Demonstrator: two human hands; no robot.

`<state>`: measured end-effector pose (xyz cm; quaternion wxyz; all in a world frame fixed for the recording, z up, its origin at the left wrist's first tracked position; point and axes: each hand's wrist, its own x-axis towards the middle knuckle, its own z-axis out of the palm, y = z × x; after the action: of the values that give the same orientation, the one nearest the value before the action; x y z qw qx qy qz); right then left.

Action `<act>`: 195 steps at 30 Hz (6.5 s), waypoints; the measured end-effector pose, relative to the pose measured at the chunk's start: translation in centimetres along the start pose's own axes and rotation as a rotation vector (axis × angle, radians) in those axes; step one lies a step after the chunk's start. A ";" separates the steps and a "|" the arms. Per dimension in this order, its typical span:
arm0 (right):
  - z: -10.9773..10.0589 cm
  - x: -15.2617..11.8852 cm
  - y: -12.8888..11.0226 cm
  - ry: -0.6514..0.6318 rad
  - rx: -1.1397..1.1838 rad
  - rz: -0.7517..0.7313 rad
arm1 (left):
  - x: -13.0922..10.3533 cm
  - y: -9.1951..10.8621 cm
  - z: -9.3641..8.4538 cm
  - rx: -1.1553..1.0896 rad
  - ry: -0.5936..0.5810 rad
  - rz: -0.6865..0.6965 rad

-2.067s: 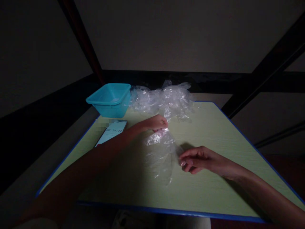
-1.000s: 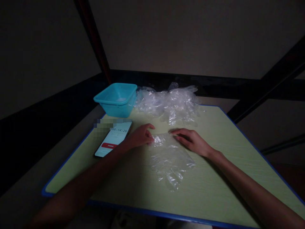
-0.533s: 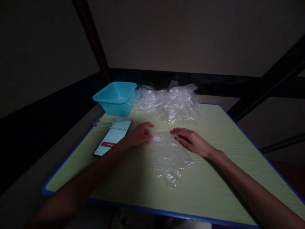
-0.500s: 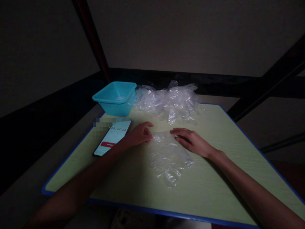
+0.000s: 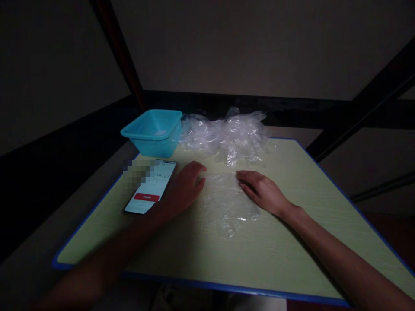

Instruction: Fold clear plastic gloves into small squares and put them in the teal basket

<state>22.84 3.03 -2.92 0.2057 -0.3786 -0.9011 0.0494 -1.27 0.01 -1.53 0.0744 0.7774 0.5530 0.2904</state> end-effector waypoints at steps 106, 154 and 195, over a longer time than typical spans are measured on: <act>-2.6 -2.8 0.0 -0.024 -0.217 -0.627 | -2.0 2.6 2.4 -0.361 -0.266 0.370; -2.6 -3.9 0.1 -0.102 0.077 -0.404 | -2.8 2.1 0.9 0.245 -0.267 0.488; -0.4 -0.1 -0.8 0.043 0.430 0.443 | 0.3 0.7 1.4 -0.559 -0.295 -0.294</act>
<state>22.53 2.38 -2.44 0.2844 -0.5148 -0.7608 0.2744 0.11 0.26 -2.29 0.4045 0.6727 0.5415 0.3010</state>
